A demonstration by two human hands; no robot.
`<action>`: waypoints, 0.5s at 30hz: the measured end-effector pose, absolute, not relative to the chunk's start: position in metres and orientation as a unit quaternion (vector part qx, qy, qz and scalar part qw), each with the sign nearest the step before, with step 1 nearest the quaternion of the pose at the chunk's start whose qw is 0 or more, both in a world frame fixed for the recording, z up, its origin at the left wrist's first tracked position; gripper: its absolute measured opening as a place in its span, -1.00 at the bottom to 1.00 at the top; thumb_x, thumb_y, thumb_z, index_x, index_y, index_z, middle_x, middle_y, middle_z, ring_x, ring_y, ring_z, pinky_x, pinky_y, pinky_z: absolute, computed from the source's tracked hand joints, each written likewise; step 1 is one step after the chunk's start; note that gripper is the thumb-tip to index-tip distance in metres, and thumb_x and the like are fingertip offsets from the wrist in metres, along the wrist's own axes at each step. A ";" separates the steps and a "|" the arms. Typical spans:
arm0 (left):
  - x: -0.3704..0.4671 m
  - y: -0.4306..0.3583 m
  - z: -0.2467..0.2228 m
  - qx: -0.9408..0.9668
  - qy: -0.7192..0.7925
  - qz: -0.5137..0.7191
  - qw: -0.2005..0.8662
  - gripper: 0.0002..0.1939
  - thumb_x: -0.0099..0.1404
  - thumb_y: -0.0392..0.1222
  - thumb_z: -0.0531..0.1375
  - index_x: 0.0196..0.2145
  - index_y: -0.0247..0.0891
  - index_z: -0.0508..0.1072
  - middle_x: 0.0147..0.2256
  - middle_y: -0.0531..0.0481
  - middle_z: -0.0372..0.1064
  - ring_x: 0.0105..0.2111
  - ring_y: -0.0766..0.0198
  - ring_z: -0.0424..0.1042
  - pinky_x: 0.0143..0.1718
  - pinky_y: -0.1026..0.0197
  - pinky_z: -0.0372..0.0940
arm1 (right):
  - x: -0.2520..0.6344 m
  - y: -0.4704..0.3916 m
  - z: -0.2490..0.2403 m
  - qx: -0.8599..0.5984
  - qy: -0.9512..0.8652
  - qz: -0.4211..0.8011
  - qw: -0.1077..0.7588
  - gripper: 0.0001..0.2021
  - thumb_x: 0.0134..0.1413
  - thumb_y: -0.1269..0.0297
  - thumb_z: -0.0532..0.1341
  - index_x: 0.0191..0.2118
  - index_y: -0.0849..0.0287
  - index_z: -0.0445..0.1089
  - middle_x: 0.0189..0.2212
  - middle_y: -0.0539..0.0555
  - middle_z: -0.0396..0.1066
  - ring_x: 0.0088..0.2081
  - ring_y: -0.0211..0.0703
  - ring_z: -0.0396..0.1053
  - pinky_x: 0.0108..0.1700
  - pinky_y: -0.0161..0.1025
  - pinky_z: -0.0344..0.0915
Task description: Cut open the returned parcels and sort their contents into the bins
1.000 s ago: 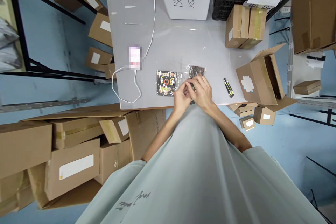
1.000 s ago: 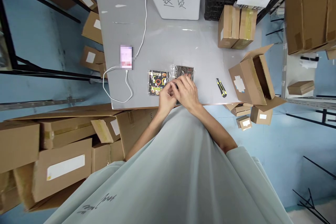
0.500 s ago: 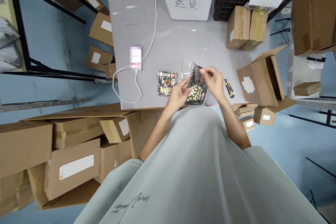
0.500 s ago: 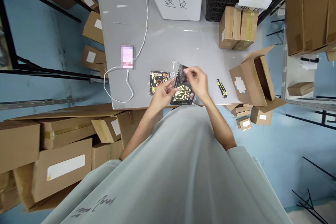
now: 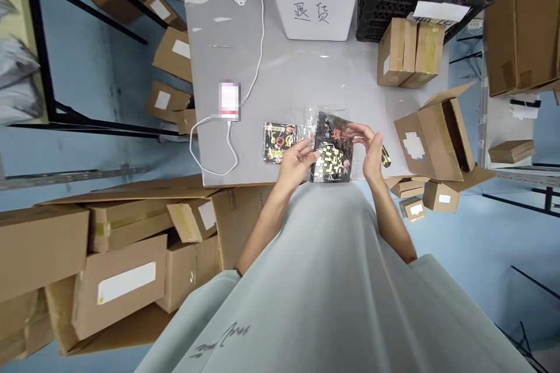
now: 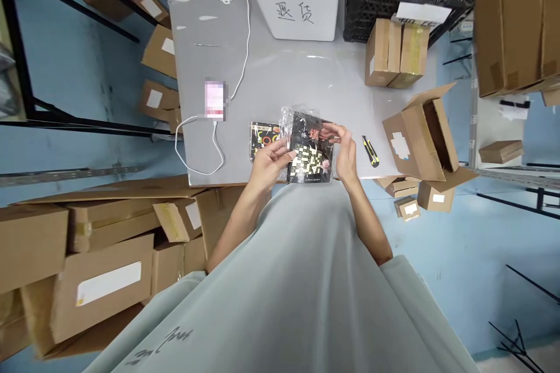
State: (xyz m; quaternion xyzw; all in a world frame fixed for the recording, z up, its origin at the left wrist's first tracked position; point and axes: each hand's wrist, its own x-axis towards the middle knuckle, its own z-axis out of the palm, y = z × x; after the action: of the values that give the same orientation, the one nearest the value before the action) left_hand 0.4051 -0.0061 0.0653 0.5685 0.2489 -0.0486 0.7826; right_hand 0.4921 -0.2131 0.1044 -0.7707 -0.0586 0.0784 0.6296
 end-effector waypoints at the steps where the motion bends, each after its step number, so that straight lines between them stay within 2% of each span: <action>1: 0.404 -0.006 0.065 0.568 0.255 -0.049 0.781 -0.16 0.10 0.14 0.69 0.26 -0.25 0.70 0.20 -0.34 0.71 0.25 -0.19 0.67 0.34 -0.22 0.55 | 0.486 -0.214 0.102 -0.787 -0.069 0.059 0.610 -0.18 0.51 -0.60 -0.02 0.14 -0.02 0.68 0.02 0.19 0.67 0.08 0.10 0.65 0.14 0.08 0.59; 3: 0.403 -0.005 0.064 0.566 0.258 -0.050 0.781 -0.13 0.08 0.15 0.70 0.27 -0.26 0.69 0.17 -0.34 0.72 0.24 -0.20 0.68 0.33 -0.21 0.55 | 0.476 -0.213 0.096 -0.824 -0.093 0.028 0.558 -0.34 0.42 -0.52 0.28 0.15 -0.04 0.66 0.07 0.19 0.64 0.13 0.15 0.61 0.20 0.11 0.57; 4: 0.403 -0.005 0.064 0.566 0.256 -0.052 0.782 -0.11 0.08 0.15 0.70 0.28 -0.27 0.68 0.15 -0.33 0.74 0.23 -0.20 0.69 0.32 -0.20 0.56 | 0.473 -0.212 0.094 -0.839 -0.104 0.018 0.534 -0.42 0.40 -0.44 0.37 0.12 -0.04 0.66 0.07 0.19 0.63 0.15 0.15 0.59 0.22 0.11 0.57; 6: 0.403 -0.004 0.065 0.567 0.250 -0.055 0.783 -0.09 0.07 0.17 0.70 0.29 -0.26 0.67 0.10 -0.31 0.75 0.20 -0.19 0.70 0.31 -0.20 0.56 | 0.470 -0.207 0.091 -0.853 -0.120 0.009 0.507 -0.58 0.50 -0.28 0.35 0.02 -0.03 0.65 0.03 0.18 0.63 0.12 0.13 0.58 0.23 0.10 0.55; 9: 0.404 -0.002 0.066 0.573 0.244 -0.058 0.780 -0.10 0.08 0.20 0.70 0.28 -0.24 0.68 0.09 -0.29 0.76 0.18 -0.16 0.71 0.29 -0.19 0.58 | 0.476 -0.203 0.089 -0.849 -0.121 0.012 0.514 -0.60 0.64 -0.16 0.21 -0.13 0.01 0.59 -0.08 0.15 0.61 0.01 0.05 0.57 0.14 0.02 0.55; 15: 0.398 0.007 0.070 0.581 0.213 -0.068 0.783 -0.13 0.07 0.25 0.71 0.22 -0.23 0.71 0.11 -0.33 0.75 0.27 -0.24 0.68 0.34 -0.23 0.57 | 0.523 -0.219 0.090 -0.839 -0.031 0.022 0.542 -0.53 0.49 -0.30 0.31 -0.18 0.04 0.54 -0.15 0.11 0.60 -0.07 -0.01 0.53 0.02 -0.10 0.51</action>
State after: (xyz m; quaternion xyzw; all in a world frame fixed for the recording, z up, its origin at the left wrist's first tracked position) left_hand 0.3979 0.0067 0.0704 0.5810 0.2128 -0.0684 0.7826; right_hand 0.5235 -0.2190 0.0904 -0.8393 -0.0306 0.0217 0.5423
